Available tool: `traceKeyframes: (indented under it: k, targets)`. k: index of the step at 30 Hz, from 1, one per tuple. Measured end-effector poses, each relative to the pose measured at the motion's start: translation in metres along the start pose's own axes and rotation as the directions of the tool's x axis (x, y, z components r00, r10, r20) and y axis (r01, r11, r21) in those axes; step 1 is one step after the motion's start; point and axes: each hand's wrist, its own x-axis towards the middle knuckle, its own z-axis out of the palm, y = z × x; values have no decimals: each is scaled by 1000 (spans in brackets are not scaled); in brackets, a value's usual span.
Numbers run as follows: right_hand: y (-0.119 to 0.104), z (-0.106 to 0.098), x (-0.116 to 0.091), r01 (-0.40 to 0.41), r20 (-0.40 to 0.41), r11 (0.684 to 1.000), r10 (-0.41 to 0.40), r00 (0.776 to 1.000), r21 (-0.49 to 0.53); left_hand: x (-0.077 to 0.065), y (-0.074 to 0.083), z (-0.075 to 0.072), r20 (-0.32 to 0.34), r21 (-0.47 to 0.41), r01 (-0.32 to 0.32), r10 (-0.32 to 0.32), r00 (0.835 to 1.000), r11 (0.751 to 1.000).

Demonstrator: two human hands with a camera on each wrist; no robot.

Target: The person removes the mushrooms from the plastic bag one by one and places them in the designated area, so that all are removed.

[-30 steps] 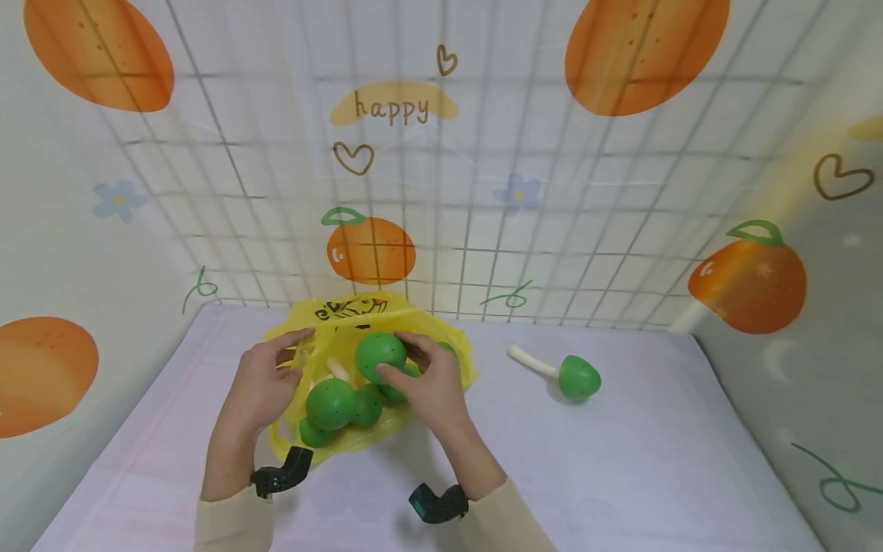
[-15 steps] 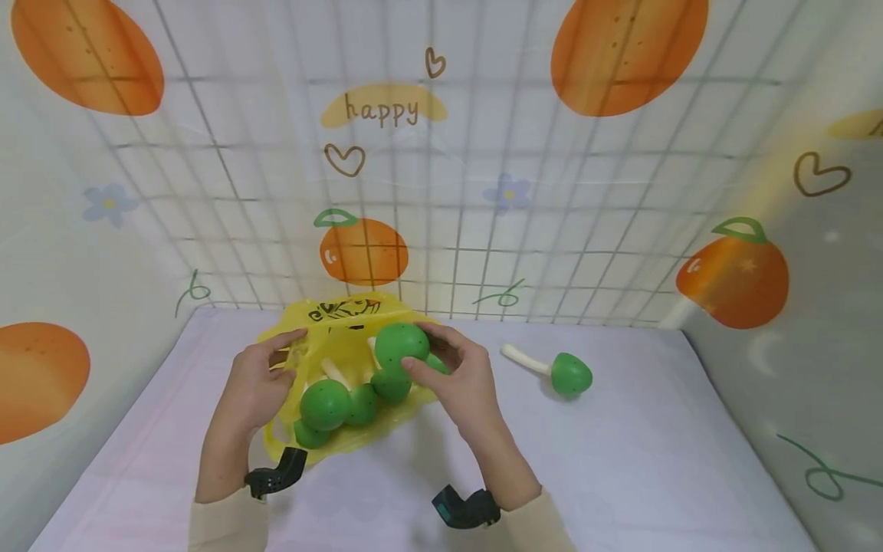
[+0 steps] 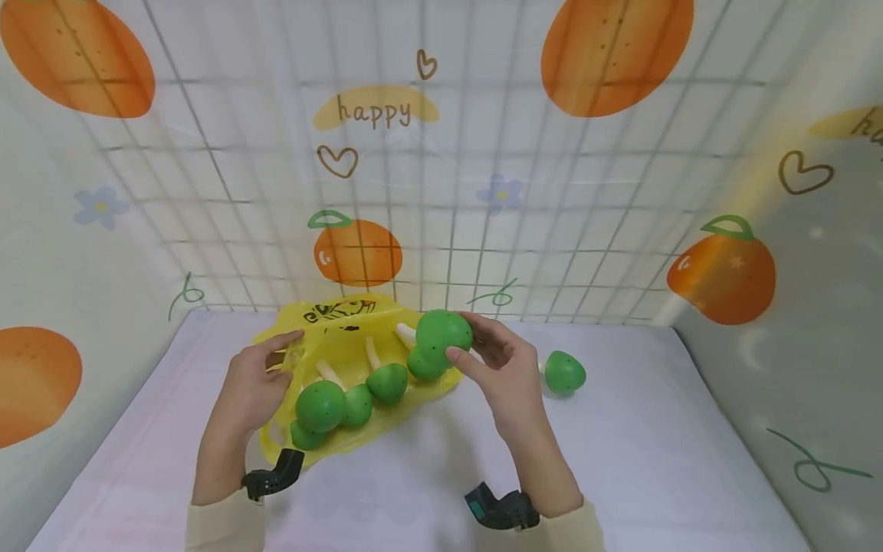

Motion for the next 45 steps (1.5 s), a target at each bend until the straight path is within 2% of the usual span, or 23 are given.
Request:
traceKeyframes:
  k: [9, 19, 26, 33, 40, 45]
  targets:
    - [-4, -25, -2, -29, -56, 999, 30, 998, 32, 0, -1, 1, -2, 6, 7, -7, 1000, 1000]
    - [-4, -51, -2, -20, -155, 997, 32, 987, 77, -1, 1, 0, -1, 11, 13, -13, 1000, 1000]
    - [6, -68, 3, -85, -242, 993, 102, 965, 79, 0, 1, 0, -8, 9, 10, -10, 1000, 1000]
    - [17, -86, 6, -181, -284, 984, 175, 943, 4, -1, 1, 2, -2, 3, 11, -11, 1000, 1000]
    - [24, -100, 6, -290, -308, 954, 256, 916, -72, 0, 2, 3, 7, 19, 23, -24, 1000, 1000]
    - [31, -107, 8, -346, -293, 929, 297, 909, -133, 0, 3, 4, 7, 24, 31, -31, 1000, 999]
